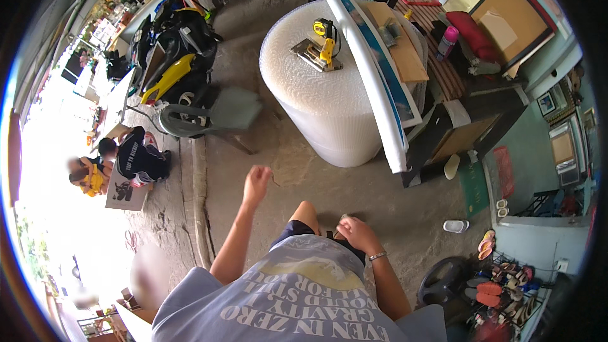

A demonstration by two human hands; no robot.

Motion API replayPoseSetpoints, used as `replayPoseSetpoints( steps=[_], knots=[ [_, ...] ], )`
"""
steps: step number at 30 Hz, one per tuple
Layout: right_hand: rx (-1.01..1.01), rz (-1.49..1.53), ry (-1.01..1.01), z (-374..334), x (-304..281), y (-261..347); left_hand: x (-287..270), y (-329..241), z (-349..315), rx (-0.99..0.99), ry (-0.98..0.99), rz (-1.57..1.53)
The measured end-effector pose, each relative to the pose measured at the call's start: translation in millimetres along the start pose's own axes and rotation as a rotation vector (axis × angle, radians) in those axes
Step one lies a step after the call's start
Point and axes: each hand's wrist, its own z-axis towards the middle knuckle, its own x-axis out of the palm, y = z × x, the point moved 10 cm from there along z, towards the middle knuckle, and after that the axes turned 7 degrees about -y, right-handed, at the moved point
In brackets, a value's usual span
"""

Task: The person measures and marks a wooden board using a tape measure and pencil, then cuts it with a utility knife. They fit the cut piece into a larger wooden panel and move the panel to a workbench, continuing to handle and position wooden boards.

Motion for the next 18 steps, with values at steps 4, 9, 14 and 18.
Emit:
replayPoseSetpoints(
  steps=[4, 9, 14, 18],
  knots=[
    [-0.279, 0.081, 0.045, 78, -109, 191, 17, -82, 108, 0.118, -0.006, -0.488],
    [-0.525, -0.213, -0.439, 232, -235, 306, 51, -176, 232, 0.253, 0.047, -0.499],
    [-0.518, -0.584, -0.636, 436, -261, 305, 108, -229, 340, 0.272, 0.063, -0.373],
    [-0.262, -0.669, -0.433, 532, -247, 256, 158, -256, 390, 0.333, 0.118, -0.076]
  ],
)
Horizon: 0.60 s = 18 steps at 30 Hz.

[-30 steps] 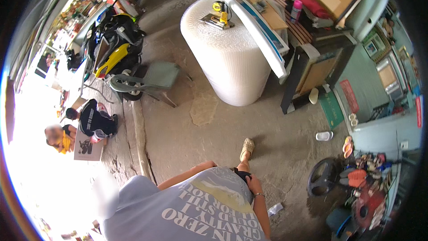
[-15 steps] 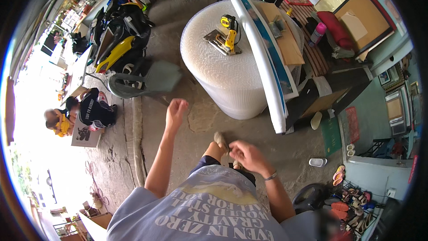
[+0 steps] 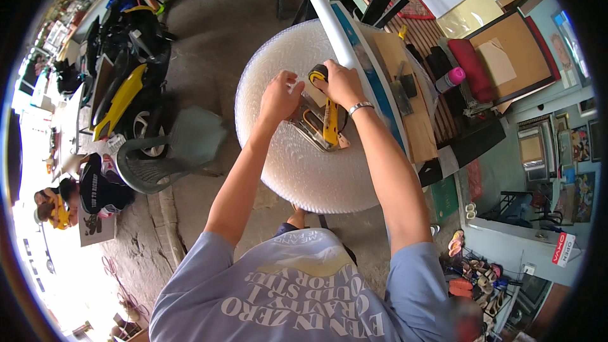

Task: The person measures and marks a wooden board using a tape measure and pencil, then cuts it with a utility knife. They fit the cut piece into a larger wooden panel and move the panel to a workbench, continuing to handle and position wooden boards.

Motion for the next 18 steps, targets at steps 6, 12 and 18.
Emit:
replayPoseSetpoints(
  steps=[6, 12, 18],
  knots=[
    [0.43, 0.662, -0.586, -45, -73, -52, 36, 3, 20, 0.074, 0.171, 0.352],
    [0.515, 0.58, -0.288, -173, -75, -14, 27, 10, 32, -0.139, 0.284, -0.189],
    [0.351, 0.224, -0.255, -197, -50, -5, -127, -105, -43, 0.665, -0.44, -0.149]
  ],
)
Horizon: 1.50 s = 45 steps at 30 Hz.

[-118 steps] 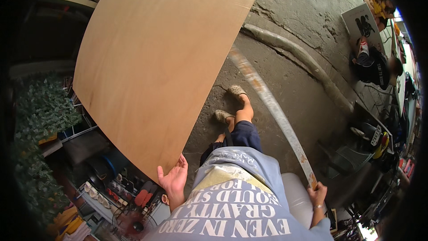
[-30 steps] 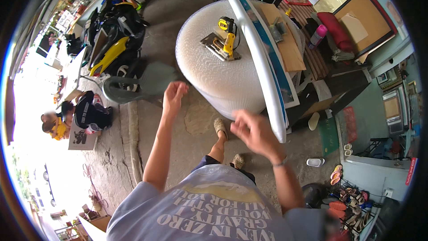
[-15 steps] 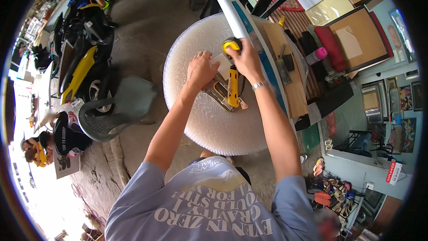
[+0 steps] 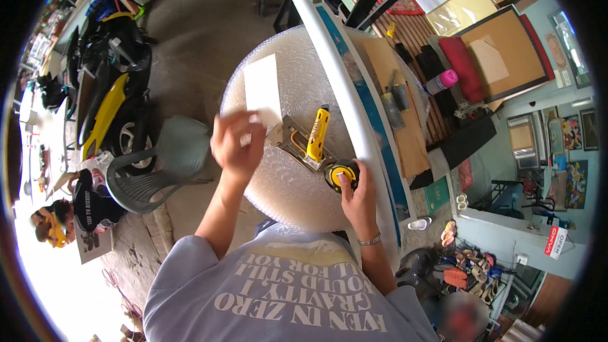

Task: The person measures and marks a wooden board using a tape measure and pencil, then cuts it with a utility knife. They fit the cut piece into a larger wooden panel and move the panel to a workbench, continuing to handle and position wooden boards.

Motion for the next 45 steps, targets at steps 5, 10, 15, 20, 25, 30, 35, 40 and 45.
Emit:
replayPoseSetpoints(
  steps=[5, 10, 15, 20, 25, 30, 35, 40, 45],
  knots=[
    [-0.304, -0.208, -0.063, 15, -14, 61, -29, -62, -49, 0.168, 0.081, 0.067],
    [0.197, 1.071, 0.481, 5, 16, 65, -41, -85, -86, -0.126, 0.078, -0.259],
    [0.222, 1.052, 0.658, -14, 35, 65, -22, -105, -115, -0.449, 0.128, -0.24],
    [-0.122, 0.689, 0.339, 1, 26, 44, -35, -88, -180, -0.407, 0.039, 0.5],
    [-0.08, 0.706, 0.53, -7, 19, 31, -45, -1, -428, -1.776, -0.476, -0.521],
    [-0.076, 0.734, 0.623, -23, 32, 25, 32, -25, -426, -1.961, -0.307, -1.127],
    [-0.12, 0.721, 0.66, -27, 41, 29, 44, -41, -443, -1.954, 0.104, -0.964],
    [-0.235, 0.586, 0.626, -27, 27, 37, 53, -61, -431, -1.659, 0.738, -0.693],
    [-0.322, 0.468, 0.661, -34, 13, 46, 22, -70, -375, -1.315, 0.632, -0.486]
  ],
)
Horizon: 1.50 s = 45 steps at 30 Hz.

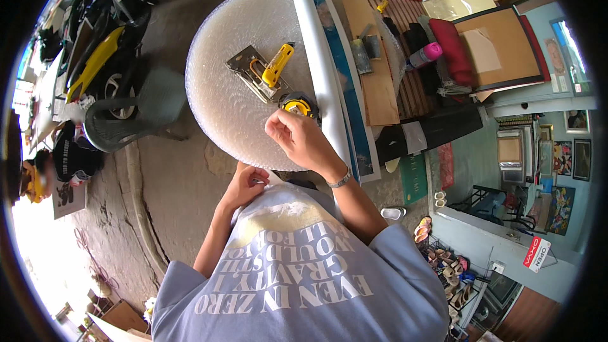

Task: The person measures and marks a wooden board using a tape measure and pencil, then cuts it with a utility knife. They fit the cut piece into a larger wooden panel and move the panel to a workbench, continuing to handle and position wooden boards.

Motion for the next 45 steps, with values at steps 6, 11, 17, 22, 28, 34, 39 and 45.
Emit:
replayPoseSetpoints(
  steps=[6, 11, 17, 22, 28, 34, 39, 45],
  knots=[
    [-0.326, -0.207, 0.342, -41, 54, 38, -28, -96, -58, 0.137, -0.123, -0.275],
    [-0.242, -0.08, 0.228, -35, 71, 60, -71, -163, -80, 0.324, -0.273, -0.346],
    [0.2, 0.627, -0.114, -9, 34, 54, -91, -181, -68, 0.409, -0.3, -0.345],
    [-0.11, 0.262, -0.171, 23, -12, 53, -119, -160, -68, 0.414, -0.575, -0.434],
    [0.336, -0.894, -0.784, 28, -292, -171, -224, -119, -128, 0.422, -0.968, -0.445],
    [0.451, -0.805, -0.608, 48, -286, -246, -267, -89, -191, 0.418, -1.162, -0.392],
    [0.653, -0.391, -0.594, 38, -307, -288, -236, -94, -174, 0.365, -1.086, -0.414],
    [0.092, -0.555, -0.707, 47, -233, -99, -183, -116, -140, 0.289, -0.969, -0.426]
  ],
)
